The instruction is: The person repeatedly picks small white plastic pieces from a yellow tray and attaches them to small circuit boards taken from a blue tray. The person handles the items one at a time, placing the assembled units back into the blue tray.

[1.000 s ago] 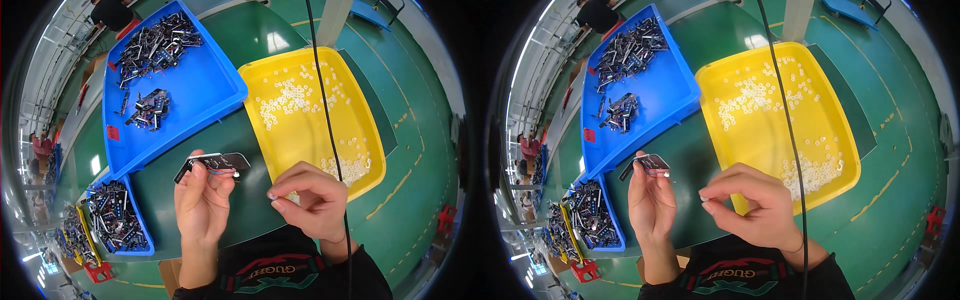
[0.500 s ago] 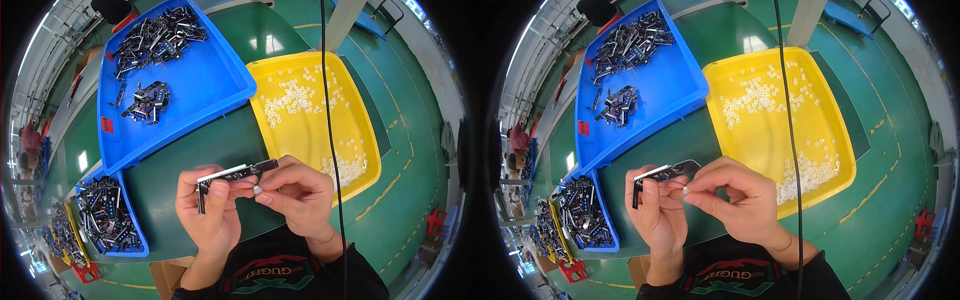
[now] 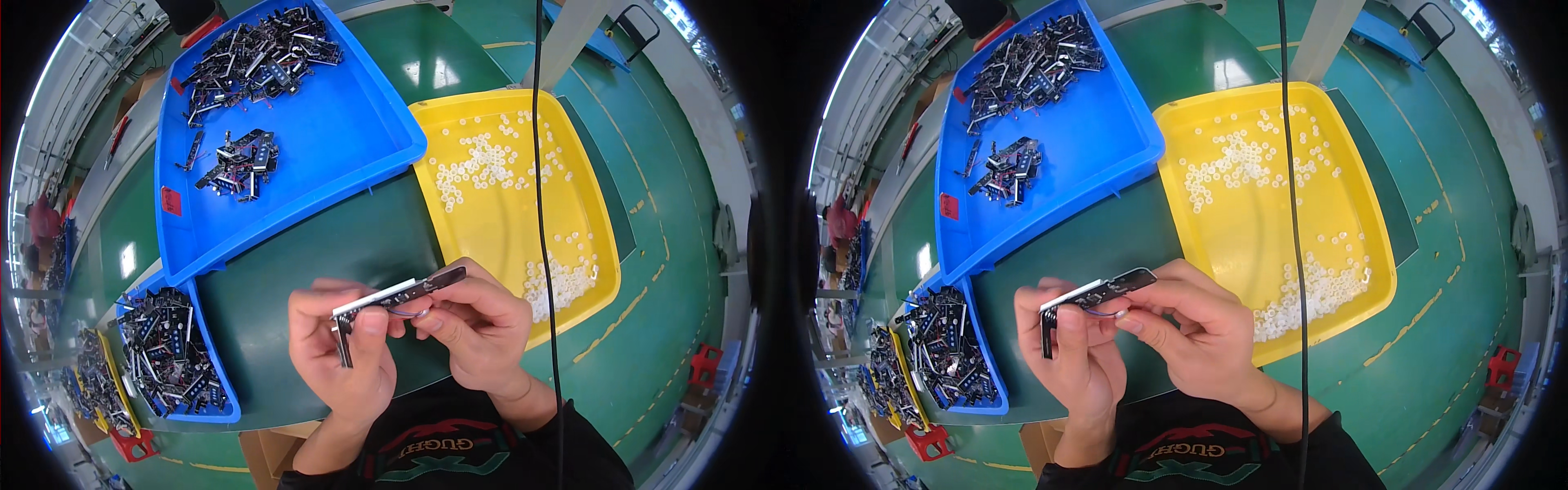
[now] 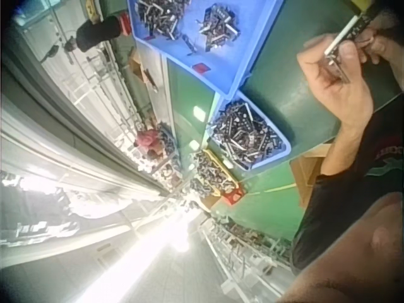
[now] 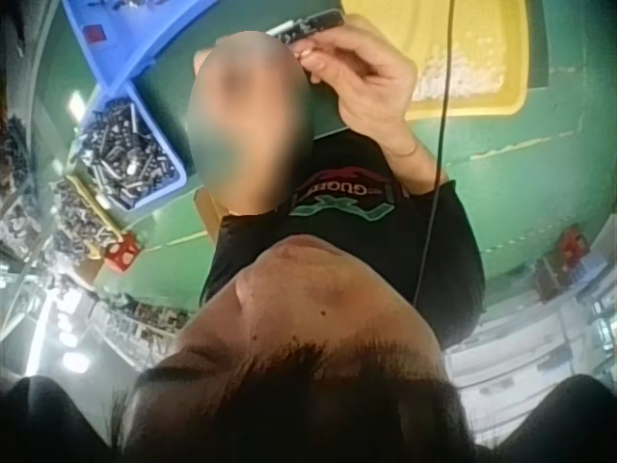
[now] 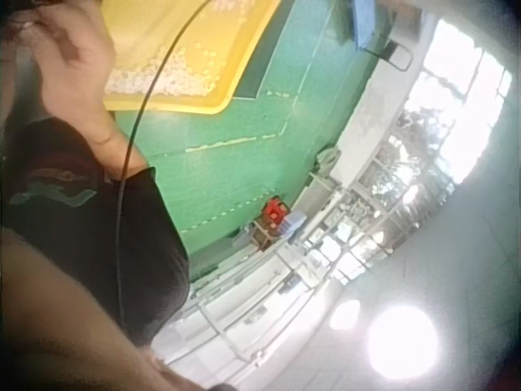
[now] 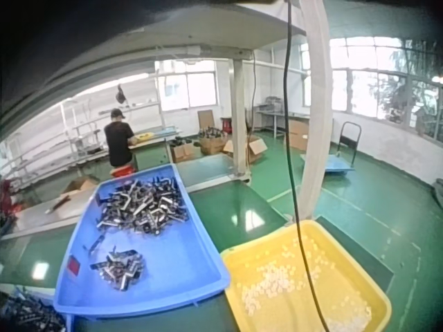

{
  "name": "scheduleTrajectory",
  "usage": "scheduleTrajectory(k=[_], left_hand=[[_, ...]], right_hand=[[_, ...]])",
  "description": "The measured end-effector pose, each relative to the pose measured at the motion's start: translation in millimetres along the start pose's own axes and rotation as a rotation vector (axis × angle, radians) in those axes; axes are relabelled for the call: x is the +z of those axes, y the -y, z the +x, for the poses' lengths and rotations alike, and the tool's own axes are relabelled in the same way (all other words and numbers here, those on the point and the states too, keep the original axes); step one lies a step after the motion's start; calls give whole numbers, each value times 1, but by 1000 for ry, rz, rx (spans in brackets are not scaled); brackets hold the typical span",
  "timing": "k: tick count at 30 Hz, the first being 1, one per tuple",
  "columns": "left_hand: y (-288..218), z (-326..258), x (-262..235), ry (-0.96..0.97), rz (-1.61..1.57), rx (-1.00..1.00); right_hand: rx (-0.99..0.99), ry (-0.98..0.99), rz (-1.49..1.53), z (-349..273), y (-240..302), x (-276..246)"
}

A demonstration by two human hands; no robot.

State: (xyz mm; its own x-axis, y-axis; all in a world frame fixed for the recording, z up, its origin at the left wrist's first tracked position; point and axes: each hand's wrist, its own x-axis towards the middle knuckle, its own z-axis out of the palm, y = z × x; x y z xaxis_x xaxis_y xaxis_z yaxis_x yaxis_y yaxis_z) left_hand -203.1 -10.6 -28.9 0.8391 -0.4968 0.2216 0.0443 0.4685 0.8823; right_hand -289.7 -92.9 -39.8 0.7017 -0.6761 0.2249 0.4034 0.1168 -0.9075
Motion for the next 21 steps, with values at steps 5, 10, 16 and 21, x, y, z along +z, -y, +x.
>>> scheduleTrajectory(k=[5, 10, 16, 21], left_hand=[[3, -2, -15, 32, 241, 261], [3, 4, -11, 45, 75, 151], [1, 6, -5, 23, 12, 159], [5, 5, -8, 44, -70, 130]], right_hand=[[-44, -35, 20, -3, -8, 10], [-168, -124, -205, 2, -8, 18], [-436, -81, -582, 13, -5, 12], [-475, -78, -605, 14, -9, 11]])
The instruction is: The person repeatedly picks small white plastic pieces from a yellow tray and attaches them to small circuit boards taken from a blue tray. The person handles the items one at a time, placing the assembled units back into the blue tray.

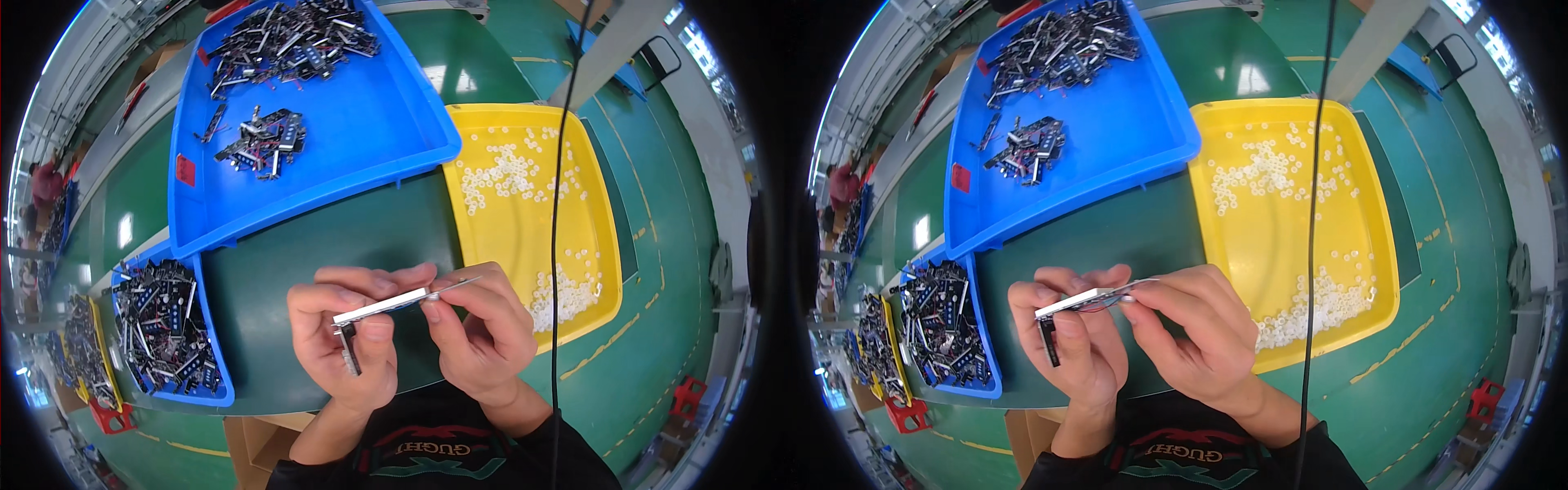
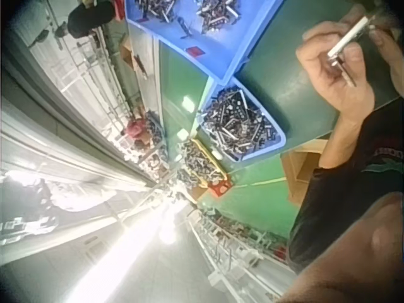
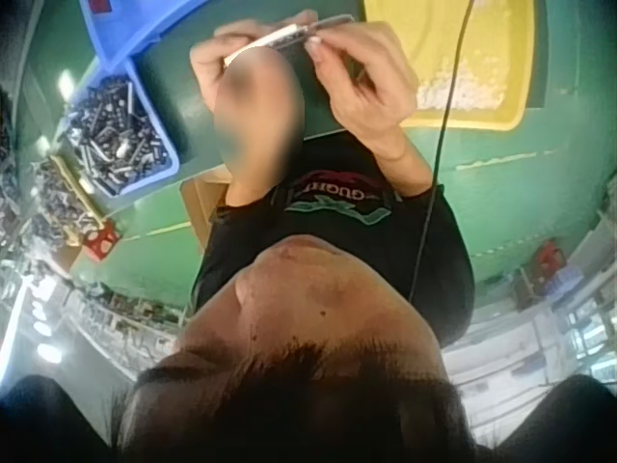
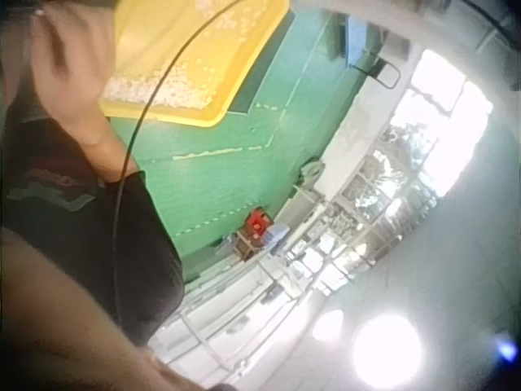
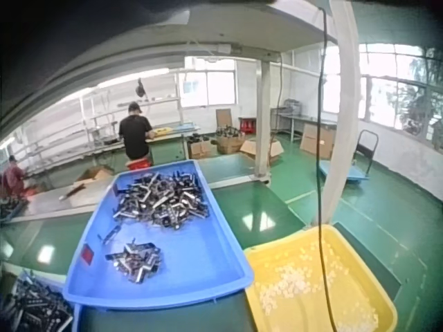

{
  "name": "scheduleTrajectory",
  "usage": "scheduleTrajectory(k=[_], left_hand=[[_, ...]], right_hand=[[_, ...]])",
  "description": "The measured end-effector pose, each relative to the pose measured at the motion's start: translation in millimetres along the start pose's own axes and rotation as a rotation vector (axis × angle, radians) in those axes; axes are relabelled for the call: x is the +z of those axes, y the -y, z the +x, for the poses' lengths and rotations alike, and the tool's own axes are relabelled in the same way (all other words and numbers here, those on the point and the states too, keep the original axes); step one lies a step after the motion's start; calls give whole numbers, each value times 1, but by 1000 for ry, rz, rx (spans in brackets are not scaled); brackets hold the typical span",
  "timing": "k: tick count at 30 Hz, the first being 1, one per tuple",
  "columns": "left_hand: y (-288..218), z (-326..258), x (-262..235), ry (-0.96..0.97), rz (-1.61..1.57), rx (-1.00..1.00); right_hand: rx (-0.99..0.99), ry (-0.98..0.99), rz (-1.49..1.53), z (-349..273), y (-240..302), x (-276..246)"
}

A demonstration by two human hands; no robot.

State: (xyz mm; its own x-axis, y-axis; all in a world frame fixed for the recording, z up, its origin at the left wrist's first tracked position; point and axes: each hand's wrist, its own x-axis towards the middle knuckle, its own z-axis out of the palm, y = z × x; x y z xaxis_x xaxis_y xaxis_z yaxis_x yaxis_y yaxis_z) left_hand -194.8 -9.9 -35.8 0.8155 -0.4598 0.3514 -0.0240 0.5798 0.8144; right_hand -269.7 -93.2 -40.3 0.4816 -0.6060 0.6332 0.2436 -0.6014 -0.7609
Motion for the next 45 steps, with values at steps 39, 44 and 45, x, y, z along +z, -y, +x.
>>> scheduleTrajectory(k=[39, 44, 45], left_hand=[[-228, -30, -273, -820, 1937, -106], [-156, 27, -154, -433, 1444, -3], [-140, 40, -136, -306, 1418, -13]], right_hand=[[199, 654, -815, -3, -29, -120], [288, 649, -763, 2, -22, -105], [273, 636, -741, 1, -25, -109]])
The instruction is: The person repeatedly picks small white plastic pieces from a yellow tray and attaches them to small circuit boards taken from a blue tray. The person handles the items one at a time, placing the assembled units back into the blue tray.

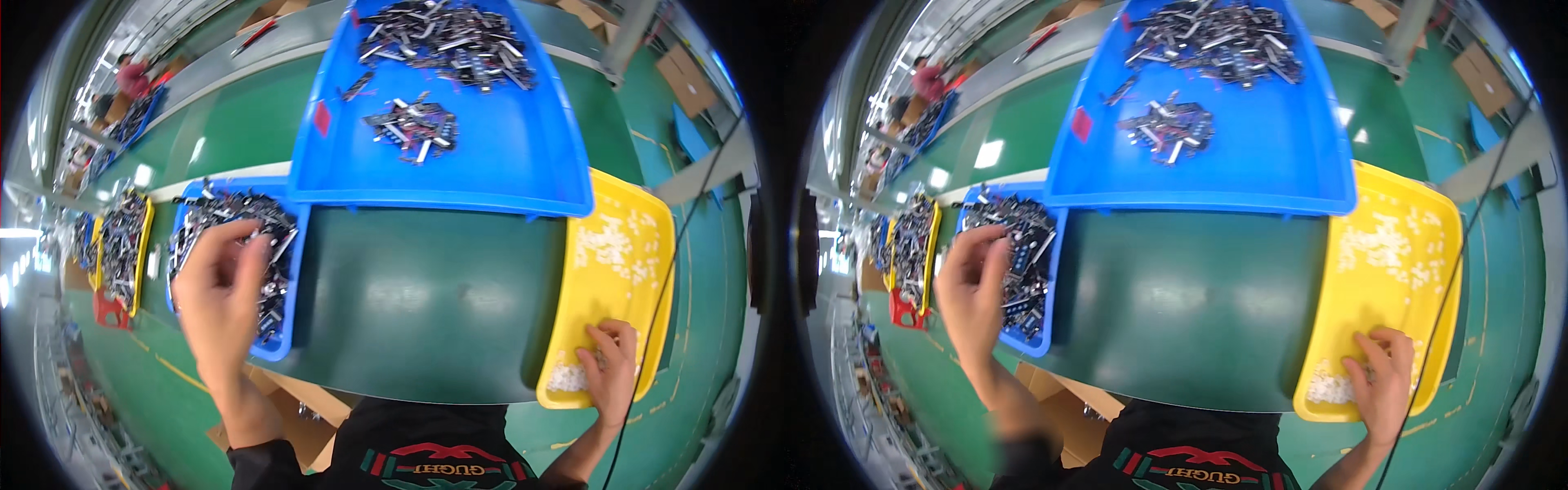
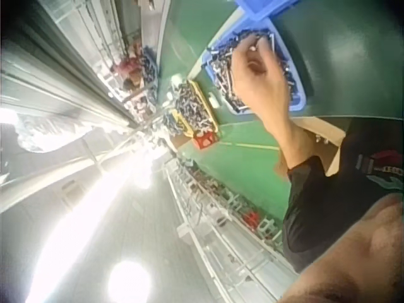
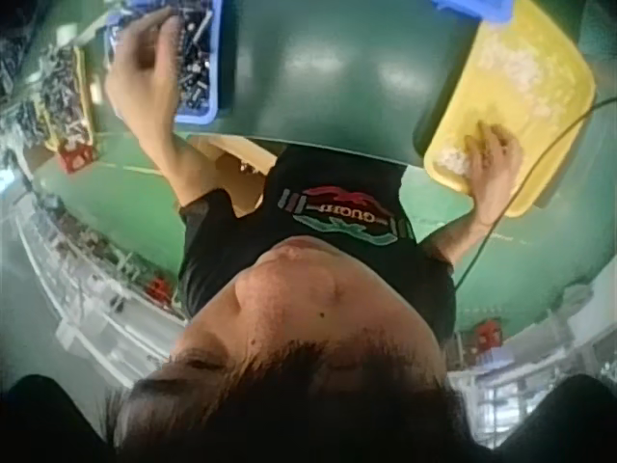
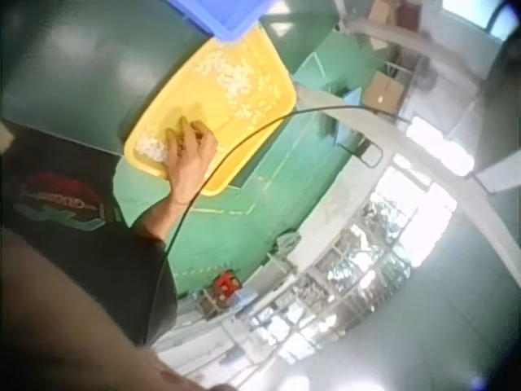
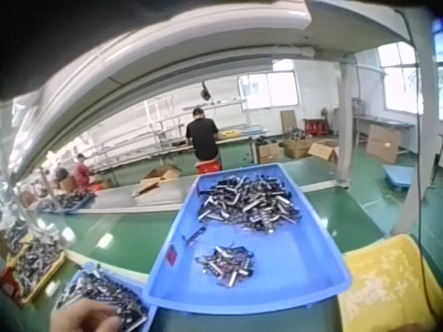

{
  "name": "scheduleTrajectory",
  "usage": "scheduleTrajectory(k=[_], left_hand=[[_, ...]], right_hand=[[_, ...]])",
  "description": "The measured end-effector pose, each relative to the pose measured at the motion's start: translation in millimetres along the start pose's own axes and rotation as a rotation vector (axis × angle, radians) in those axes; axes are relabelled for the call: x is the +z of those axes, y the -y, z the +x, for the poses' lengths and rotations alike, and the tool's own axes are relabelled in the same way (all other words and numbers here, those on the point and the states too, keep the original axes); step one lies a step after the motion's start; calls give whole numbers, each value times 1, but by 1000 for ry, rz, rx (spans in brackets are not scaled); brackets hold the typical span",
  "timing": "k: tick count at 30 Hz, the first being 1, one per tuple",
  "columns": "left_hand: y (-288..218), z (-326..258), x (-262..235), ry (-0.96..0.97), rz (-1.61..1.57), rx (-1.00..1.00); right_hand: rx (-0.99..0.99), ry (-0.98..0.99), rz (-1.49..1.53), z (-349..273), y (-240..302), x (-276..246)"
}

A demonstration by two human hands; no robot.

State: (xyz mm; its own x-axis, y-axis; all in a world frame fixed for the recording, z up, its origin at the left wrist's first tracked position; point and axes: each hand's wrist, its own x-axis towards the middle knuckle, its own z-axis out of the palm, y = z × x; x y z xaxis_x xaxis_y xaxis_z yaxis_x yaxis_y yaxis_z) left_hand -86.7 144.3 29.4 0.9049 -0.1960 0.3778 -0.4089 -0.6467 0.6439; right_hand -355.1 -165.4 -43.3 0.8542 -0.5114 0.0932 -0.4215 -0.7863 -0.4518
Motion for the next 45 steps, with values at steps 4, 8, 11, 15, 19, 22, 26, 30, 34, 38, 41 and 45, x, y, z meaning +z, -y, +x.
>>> scheduleTrajectory(k=[4, 8, 11, 15, 19, 22, 26, 30, 34, 38, 41, 45], left_hand=[[-52, 40, 71, 332, 145, 142], [-50, 98, 130, 278, 240, 187], [-34, 126, 164, 166, 337, 332], [-25, 147, 180, 339, 346, 338], [-35, 153, 175, 356, 65, 329], [-52, 146, 149, 399, -258, 80], [-50, 121, 126, 477, -962, -168], [-41, 68, 115, 506, -1342, -251], [-48, 24, 114, 576, -1667, -473], [-60, -11, 113, 711, -1657, -383], [-76, -42, 118, 695, -1661, -362], [-87, -70, 116, 651, -1592, -328]], right_hand=[[-83, -105, 44, -8, -9, 4], [-149, -102, 26, -10, -5, -6], [-97, -126, -53, -13, 2, -21], [-40, -99, -72, -27, -16, -23], [-32, -89, 31, -33, -27, -18], [-40, -116, 16, -30, -26, -15], [-65, -148, 26, -25, -23, -15], [-106, -204, 62, -21, -20, -9], [-104, -297, 178, -16, -7, -7], [-172, -325, 465, 0, 25, -5], [-268, -332, 766, 16, 51, 1], [-162, -335, 1088, 31, 78, 17]])
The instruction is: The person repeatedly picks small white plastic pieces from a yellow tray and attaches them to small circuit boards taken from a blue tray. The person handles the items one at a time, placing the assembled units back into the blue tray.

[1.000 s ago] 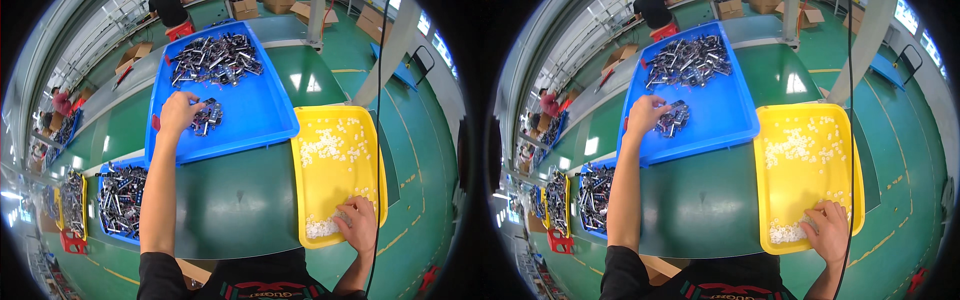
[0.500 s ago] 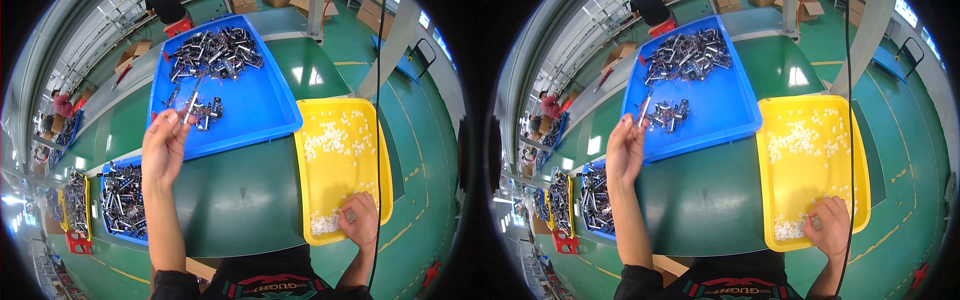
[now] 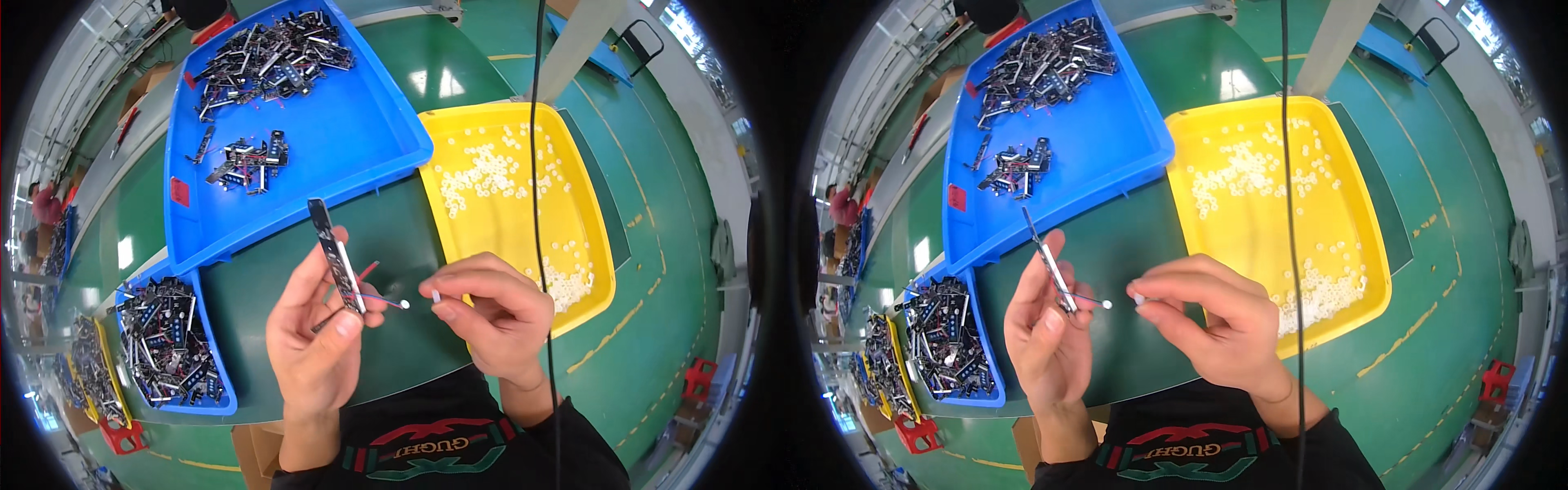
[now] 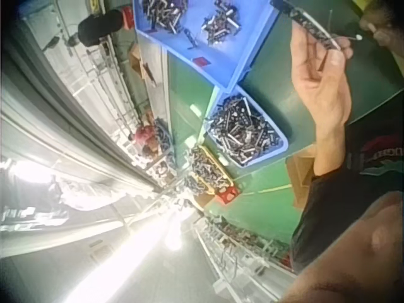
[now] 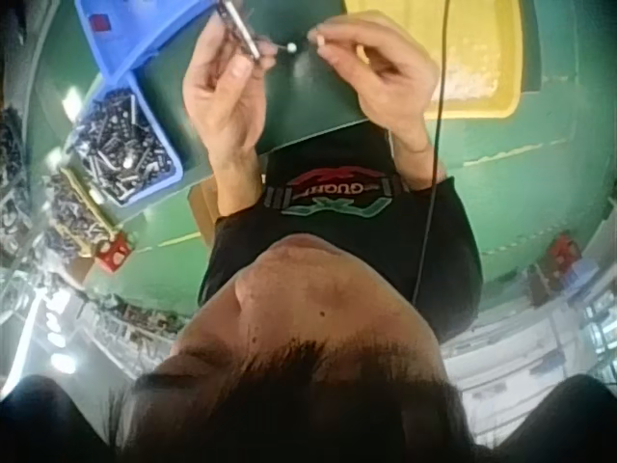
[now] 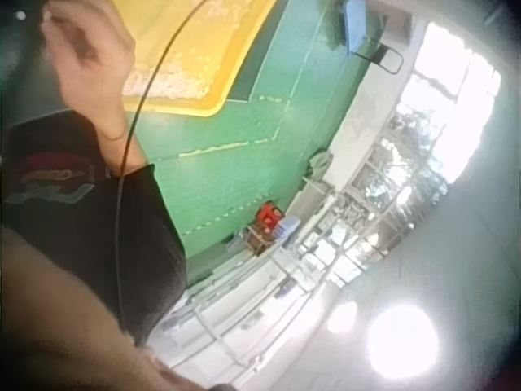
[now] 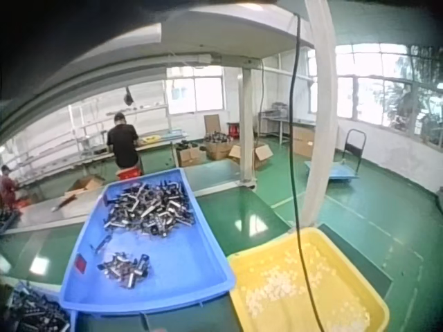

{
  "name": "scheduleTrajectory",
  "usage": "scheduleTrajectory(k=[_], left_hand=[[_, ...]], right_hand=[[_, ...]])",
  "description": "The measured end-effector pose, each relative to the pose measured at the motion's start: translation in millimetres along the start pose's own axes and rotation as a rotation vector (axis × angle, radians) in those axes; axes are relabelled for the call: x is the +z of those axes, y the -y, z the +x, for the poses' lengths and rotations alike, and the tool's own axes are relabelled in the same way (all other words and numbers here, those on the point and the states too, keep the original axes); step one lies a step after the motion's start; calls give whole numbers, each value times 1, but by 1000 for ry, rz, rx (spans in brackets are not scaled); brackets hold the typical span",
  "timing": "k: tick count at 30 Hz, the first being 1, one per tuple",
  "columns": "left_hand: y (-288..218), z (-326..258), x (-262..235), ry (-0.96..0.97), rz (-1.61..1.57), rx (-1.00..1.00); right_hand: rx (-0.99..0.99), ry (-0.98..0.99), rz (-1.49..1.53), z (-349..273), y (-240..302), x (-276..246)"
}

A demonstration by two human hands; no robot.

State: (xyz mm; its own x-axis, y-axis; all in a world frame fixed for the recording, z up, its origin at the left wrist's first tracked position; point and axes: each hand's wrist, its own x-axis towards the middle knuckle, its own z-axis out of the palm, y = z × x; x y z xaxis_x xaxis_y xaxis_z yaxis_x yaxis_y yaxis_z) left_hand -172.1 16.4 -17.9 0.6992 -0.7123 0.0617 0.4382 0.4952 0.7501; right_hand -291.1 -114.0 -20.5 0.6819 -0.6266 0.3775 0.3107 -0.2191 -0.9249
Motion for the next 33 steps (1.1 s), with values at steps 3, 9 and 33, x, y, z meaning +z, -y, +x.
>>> scheduleTrajectory(k=[3, 9, 33], left_hand=[[4, -9, 4, -56, 34, -55], [10, -13, 5, -71, -67, -30], [21, -21, 5, -51, -200, -63]], right_hand=[[-22, -31, 42, -1, -4, 6], [-82, 33, -10, -4, -8, 9], [-320, -150, -306, -7, -12, 26]])
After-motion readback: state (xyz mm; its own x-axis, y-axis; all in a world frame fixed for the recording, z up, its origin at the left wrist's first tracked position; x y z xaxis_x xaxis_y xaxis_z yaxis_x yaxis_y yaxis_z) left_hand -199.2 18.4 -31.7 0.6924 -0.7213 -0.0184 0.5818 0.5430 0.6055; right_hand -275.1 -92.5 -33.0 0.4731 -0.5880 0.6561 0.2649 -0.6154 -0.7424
